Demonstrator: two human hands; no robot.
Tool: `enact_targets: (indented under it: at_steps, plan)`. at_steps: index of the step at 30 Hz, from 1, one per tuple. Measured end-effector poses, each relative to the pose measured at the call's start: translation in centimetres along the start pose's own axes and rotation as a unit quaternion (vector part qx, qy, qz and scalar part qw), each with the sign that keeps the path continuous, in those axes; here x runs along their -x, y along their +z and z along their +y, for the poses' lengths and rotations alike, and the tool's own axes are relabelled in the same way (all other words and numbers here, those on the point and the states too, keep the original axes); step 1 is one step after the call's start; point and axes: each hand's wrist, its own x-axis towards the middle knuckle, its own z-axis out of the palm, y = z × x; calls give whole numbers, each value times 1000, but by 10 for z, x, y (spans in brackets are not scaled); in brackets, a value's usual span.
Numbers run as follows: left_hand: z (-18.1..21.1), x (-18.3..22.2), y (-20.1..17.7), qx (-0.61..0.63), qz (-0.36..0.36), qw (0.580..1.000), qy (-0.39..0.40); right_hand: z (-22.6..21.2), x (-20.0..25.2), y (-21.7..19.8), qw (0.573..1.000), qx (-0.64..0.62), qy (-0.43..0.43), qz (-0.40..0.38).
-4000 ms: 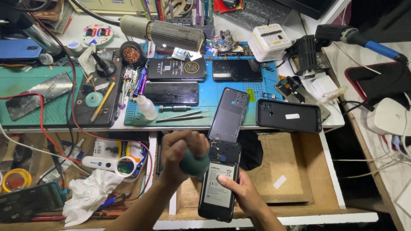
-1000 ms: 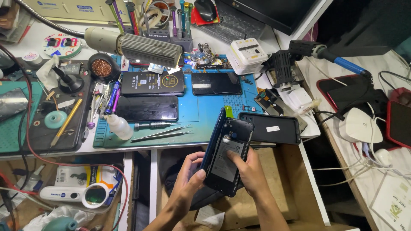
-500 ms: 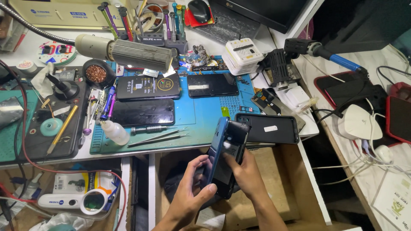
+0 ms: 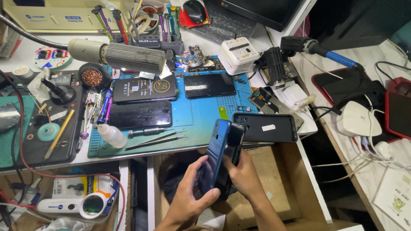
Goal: Repairing a smartphone by disassembling, cleaning, and reassembling its components
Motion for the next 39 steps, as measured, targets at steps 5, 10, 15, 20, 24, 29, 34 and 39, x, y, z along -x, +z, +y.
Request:
enact_targets:
  at_steps: [5,10,15,20,24,29,34,39]
  plan:
    - [1,0,1,-91,12,993,80,-12,4,2,999,-21,16,-33]
    - [2,-1,-4,-88,10,992,89,-1,2,2,998,-44,-8,-40]
    - [0,-2,-6,-121,23,983,137,2,4,2,999,-35,23,-33]
    - [0,-1,-9,-157,32,981,108,-3,5,-2,994,-65,40,-74]
    - [-5,-1,-9,-177,40,975,131,22,3,-3,977,-183,57,-98]
    - [-13,-3,-10,-208,48,960,179,40,0,3,962,-249,63,-88]
    - [-9,-1,-10,-247,52,957,142,25,6,6,958,-262,57,-104]
    - [-17,-2,-9,-315,72,932,167,15,9,6,981,-176,36,-79]
